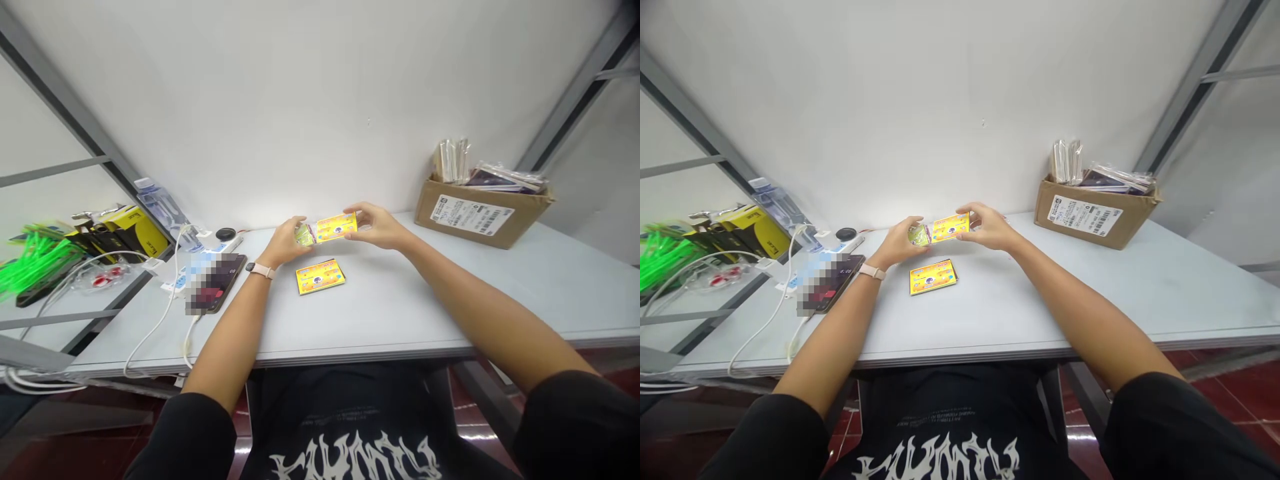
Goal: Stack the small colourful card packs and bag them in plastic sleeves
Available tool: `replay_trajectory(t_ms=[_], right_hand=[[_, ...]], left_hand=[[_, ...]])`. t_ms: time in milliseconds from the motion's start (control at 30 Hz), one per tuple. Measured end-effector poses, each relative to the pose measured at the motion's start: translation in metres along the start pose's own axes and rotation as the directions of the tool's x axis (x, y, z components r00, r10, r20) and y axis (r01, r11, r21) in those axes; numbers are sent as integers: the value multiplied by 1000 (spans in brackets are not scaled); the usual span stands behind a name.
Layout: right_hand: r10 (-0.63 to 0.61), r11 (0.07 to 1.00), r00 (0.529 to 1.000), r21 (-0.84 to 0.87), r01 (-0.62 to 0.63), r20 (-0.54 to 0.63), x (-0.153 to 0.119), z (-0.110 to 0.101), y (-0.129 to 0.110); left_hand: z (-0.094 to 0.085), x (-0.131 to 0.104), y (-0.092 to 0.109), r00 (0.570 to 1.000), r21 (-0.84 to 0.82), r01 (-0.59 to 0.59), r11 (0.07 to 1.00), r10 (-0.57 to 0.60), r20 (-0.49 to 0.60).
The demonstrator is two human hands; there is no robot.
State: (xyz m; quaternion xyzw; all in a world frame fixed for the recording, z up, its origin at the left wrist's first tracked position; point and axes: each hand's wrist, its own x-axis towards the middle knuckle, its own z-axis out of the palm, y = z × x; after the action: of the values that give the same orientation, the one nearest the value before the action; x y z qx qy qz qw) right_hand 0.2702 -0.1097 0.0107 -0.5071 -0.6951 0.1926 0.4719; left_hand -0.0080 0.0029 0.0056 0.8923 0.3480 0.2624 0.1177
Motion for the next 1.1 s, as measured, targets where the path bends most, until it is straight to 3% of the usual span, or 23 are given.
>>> replay_trajectory(t_ms=[333, 733, 900, 1100], right_hand=[[76, 989, 991, 116, -89, 111, 2, -7, 6], [187, 918, 977, 335, -212, 106, 1, -22, -2], [180, 932, 958, 272, -239, 222, -1, -25, -4], [197, 949, 959, 208, -239, 203, 1, -24, 3]], left_hand=[[-1, -1, 0, 997, -16, -77, 997, 77, 10], [1, 0, -4, 985, 102, -167, 981, 171, -36], [2, 0, -3, 977, 96, -209, 973, 212, -23], [2, -1, -1, 976, 69, -217, 974, 216, 23]])
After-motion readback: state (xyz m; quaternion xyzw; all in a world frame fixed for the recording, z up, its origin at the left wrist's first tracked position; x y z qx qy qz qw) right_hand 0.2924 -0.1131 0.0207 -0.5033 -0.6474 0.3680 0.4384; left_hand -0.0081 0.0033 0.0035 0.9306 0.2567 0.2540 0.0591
